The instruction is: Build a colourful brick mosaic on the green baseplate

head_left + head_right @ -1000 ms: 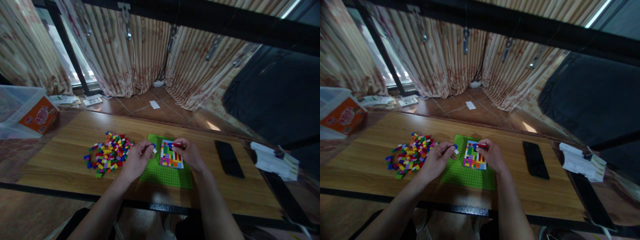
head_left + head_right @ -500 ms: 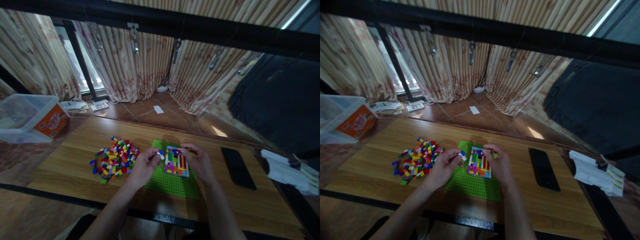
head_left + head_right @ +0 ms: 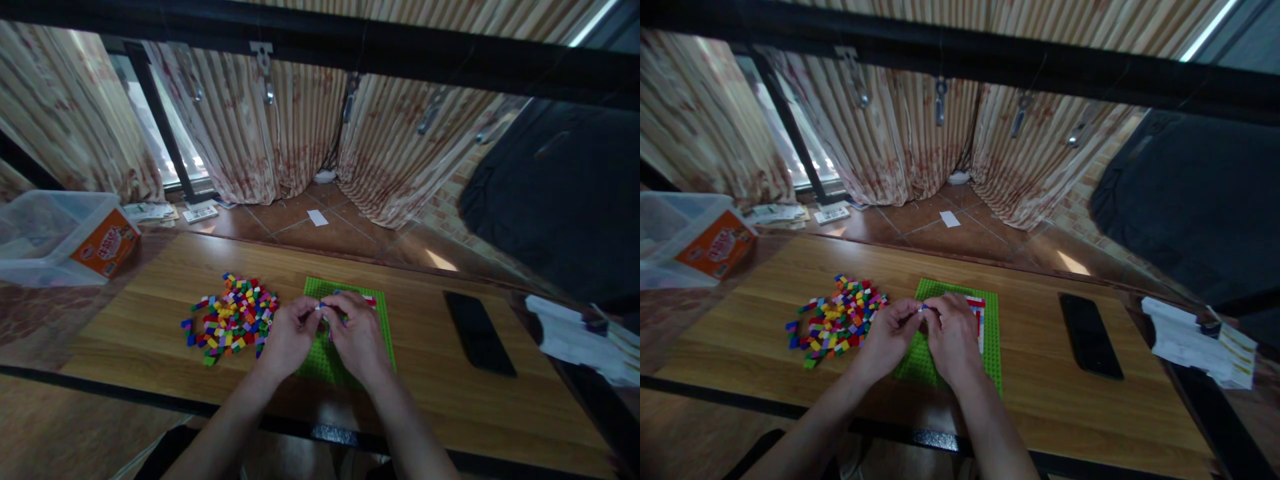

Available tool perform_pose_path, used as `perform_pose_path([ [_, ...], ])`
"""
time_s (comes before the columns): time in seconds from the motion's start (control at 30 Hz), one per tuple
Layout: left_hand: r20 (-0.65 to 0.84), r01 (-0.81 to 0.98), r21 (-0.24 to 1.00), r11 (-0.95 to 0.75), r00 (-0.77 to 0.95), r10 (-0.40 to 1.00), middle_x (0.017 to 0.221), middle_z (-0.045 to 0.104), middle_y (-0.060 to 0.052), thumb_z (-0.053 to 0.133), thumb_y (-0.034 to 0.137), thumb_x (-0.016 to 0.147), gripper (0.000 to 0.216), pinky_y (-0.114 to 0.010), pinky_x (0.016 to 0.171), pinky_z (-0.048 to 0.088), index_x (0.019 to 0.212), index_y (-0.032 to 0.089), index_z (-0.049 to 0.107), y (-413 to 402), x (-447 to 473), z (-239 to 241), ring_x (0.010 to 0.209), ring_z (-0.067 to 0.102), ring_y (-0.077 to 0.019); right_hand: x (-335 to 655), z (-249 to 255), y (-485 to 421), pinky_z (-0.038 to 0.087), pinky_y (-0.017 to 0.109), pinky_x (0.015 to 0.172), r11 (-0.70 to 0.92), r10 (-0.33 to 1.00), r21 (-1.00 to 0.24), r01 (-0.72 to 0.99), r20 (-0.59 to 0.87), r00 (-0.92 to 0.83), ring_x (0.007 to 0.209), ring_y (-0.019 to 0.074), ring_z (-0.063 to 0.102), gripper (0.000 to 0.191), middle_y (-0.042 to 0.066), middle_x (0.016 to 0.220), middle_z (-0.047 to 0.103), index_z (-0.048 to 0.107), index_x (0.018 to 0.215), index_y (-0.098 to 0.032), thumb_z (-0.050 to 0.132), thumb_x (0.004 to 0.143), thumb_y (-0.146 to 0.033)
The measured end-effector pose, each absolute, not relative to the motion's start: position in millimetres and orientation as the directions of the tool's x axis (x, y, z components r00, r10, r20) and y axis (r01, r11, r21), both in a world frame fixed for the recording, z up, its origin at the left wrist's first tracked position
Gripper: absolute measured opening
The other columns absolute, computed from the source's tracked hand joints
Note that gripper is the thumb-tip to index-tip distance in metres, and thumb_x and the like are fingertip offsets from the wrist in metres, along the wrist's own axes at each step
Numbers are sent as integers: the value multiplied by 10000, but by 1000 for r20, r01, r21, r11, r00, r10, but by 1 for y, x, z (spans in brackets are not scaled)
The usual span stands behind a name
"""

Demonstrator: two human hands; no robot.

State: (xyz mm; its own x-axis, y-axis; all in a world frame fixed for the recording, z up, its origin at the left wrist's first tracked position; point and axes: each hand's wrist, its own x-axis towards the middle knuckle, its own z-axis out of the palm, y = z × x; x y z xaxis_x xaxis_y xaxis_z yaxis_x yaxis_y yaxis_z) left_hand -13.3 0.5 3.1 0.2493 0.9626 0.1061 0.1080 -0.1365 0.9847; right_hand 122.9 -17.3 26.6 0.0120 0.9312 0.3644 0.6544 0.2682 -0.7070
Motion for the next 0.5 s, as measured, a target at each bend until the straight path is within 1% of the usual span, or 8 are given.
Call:
perform_pose_path([
  [0.13, 96, 101, 988, -121, 220, 971, 768, 694, -32, 562, 214, 844, 141, -265, 704, 507, 828, 162, 692, 1, -11, 4, 718, 643, -164, 115, 27, -21, 476, 360, 793, 266, 903, -667, 696, 426, 63, 853, 224, 624, 178, 54, 847, 700, 710, 835, -244, 551, 893, -190],
  [0.27, 74, 92, 991, -94, 207, 976, 719, 687, -26, 569, 217, 826, 140, -260, 666, 502, 770, 160, 684, -1, -9, 8, 686, 640, -161, 112, 25, -22, 492, 387, 823, 247, 891, -683, 687, 439, 116, 885, 240, 634, 186, 74, 871, 714, 724, 838, -237, 548, 887, -203],
  [0.37, 51, 62, 996, -64, 194, 980, 684, 675, -15, 581, 246, 825, 140, -255, 641, 499, 744, 164, 661, -2, -8, 11, 655, 634, -154, 121, 25, -20, 513, 378, 817, 204, 900, -763, 613, 393, 189, 874, 231, 655, 150, 62, 879, 732, 739, 851, -246, 590, 864, -256],
  [0.43, 21, 40, 999, -28, 165, 986, 672, 661, -2, 601, 271, 814, 129, -250, 622, 497, 752, 166, 644, -1, -9, 11, 628, 630, -145, 135, 26, -17, 531, 359, 788, 146, 898, -845, 515, 331, 290, 837, 217, 677, 141, 49, 879, 747, 745, 867, -243, 623, 840, -308],
  [0.5, -2, 30, 1000, -3, 157, 988, 673, 647, 9, 610, 291, 805, 133, -245, 606, 497, 761, 168, 633, 1, -12, 10, 610, 629, -138, 153, 28, -14, 548, 350, 764, 93, 871, -907, 412, 274, 407, 807, 214, 697, 172, 54, 891, 763, 748, 876, -219, 657, 802, -346],
])
